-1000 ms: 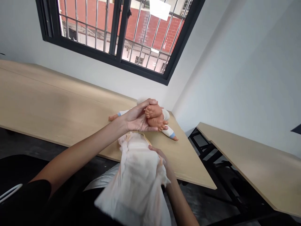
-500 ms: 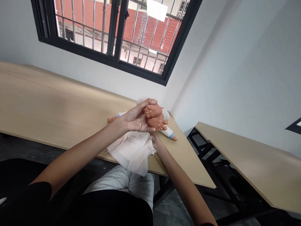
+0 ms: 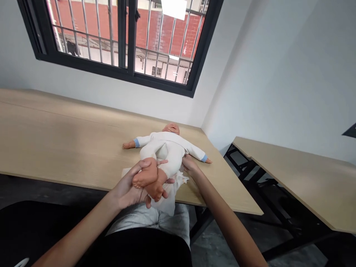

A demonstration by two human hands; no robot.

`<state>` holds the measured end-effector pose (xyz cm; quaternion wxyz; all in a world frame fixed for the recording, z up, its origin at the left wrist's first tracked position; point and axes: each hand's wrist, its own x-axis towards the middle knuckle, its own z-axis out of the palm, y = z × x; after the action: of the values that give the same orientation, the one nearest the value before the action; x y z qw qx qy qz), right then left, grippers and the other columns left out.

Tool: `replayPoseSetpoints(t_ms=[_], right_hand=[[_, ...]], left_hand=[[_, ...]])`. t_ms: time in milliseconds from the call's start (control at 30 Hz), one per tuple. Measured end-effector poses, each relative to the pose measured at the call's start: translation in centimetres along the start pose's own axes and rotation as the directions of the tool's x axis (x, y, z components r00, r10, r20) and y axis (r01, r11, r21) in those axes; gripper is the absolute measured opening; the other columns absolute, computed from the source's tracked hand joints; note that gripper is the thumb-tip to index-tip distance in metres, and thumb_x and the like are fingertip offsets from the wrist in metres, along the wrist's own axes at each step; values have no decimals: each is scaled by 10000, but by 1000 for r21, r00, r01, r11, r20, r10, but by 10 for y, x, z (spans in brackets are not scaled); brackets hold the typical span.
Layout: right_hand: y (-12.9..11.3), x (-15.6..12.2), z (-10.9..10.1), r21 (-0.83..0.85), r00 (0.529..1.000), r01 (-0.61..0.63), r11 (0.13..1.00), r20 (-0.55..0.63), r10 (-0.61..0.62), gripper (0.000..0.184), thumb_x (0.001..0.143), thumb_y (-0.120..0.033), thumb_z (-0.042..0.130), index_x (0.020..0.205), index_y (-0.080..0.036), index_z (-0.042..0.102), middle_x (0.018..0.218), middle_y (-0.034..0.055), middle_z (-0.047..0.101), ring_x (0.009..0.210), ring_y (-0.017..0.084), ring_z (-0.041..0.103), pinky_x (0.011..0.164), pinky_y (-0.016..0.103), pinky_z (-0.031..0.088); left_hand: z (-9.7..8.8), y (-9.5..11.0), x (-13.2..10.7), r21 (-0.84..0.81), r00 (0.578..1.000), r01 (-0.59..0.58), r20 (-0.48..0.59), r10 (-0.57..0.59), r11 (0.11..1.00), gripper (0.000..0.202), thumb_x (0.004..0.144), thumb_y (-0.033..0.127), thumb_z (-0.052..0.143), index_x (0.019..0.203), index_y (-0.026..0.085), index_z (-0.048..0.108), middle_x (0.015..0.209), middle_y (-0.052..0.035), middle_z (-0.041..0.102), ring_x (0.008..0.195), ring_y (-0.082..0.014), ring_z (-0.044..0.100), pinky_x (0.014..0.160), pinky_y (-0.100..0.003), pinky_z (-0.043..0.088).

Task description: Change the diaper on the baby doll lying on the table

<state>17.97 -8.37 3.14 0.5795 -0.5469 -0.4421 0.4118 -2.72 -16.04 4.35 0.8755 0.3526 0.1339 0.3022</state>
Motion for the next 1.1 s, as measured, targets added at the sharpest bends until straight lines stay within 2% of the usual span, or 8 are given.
replayPoseSetpoints(t_ms=[133, 267, 400, 500, 667, 767, 933, 1100], right_hand=[[20, -20, -31, -152, 978, 182, 971, -73, -195, 556, 614, -241, 681, 1132, -60, 591, 1231, 192, 602, 1030, 219, 628, 833, 286, 505], [31, -70, -45, -184, 951, 293, 938, 161, -265, 361, 812, -385, 598, 1092, -158, 590, 1153, 128, 629, 965, 203, 644, 894, 360, 520], [29, -114, -38, -262, 913, 398, 879, 207, -352, 418, 896, -423, 497, 1276, -250, 502, 1302, 104, 499, 1043, 196, 606, 890, 361, 534], [27, -136, -29, -328, 884, 457, 827, 277, -378, 511, 863, -418, 557, 1349, -308, 443, 1424, 92, 361, 1189, 227, 531, 886, 340, 541], [31, -159, -14, -475, 882, 471, 743, 269, -387, 563, 752, -344, 698, 1284, -329, 515, 1512, 73, 218, 1196, 270, 538, 818, 329, 570], [32, -159, -15, -525, 865, 495, 693, 218, -452, 352, 800, -286, 635, 1149, -288, 600, 1448, 71, 334, 1199, 254, 536, 860, 333, 553], [31, -144, -46, -607, 819, 513, 608, 134, -558, 269, 810, -254, 575, 1077, -239, 606, 1335, 96, 439, 1173, 236, 538, 814, 314, 555], [34, -120, -82, -684, 781, 524, 507, 149, -606, 200, 807, -260, 559, 998, -223, 604, 1146, 92, 546, 1137, 243, 530, 907, 388, 488]], left_hand=[[-14, -27, -4, -67, 999, 21, -24, -23, 998, 729, 850, 531, 499, 1456, 256, 201, 1108, -188, 636, 721, -300, 682, 470, -311, 516], [-20, -55, 4, -101, 1000, 16, 13, -14, 995, 782, 861, 620, 451, 1481, 300, 98, 975, -155, 677, 685, -288, 676, 499, -312, 504], [-13, -66, 10, -138, 999, 20, 27, -17, 990, 766, 879, 644, 397, 1485, 285, 97, 906, -152, 689, 750, -299, 680, 613, -362, 507], [-8, -63, 8, -210, 999, 34, 21, -30, 977, 663, 905, 576, 411, 1468, 291, 210, 968, -121, 677, 812, -308, 669, 729, -458, 493], [-8, -55, 2, -294, 993, 120, 34, -115, 948, 648, 864, 562, 520, 1402, 224, 395, 885, -77, 677, 556, -142, 582, 611, -279, 459], [-10, -48, -4, -236, 996, 85, -6, -89, 968, 582, 877, 505, 517, 1369, 204, 441, 1102, -125, 652, 837, -236, 644, 762, -402, 497], [-22, -25, -28, -71, 993, -14, -117, 6, 997, 503, 838, 395, 584, 1233, 85, 549, 1234, -177, 604, 1209, -324, 521, 1018, -444, 396], [-39, 4, -51, 285, 932, -97, -310, 188, 954, 403, 752, 368, 685, 1020, 74, 626, 1035, -167, 677, 980, -302, 643, 865, -386, 501]])
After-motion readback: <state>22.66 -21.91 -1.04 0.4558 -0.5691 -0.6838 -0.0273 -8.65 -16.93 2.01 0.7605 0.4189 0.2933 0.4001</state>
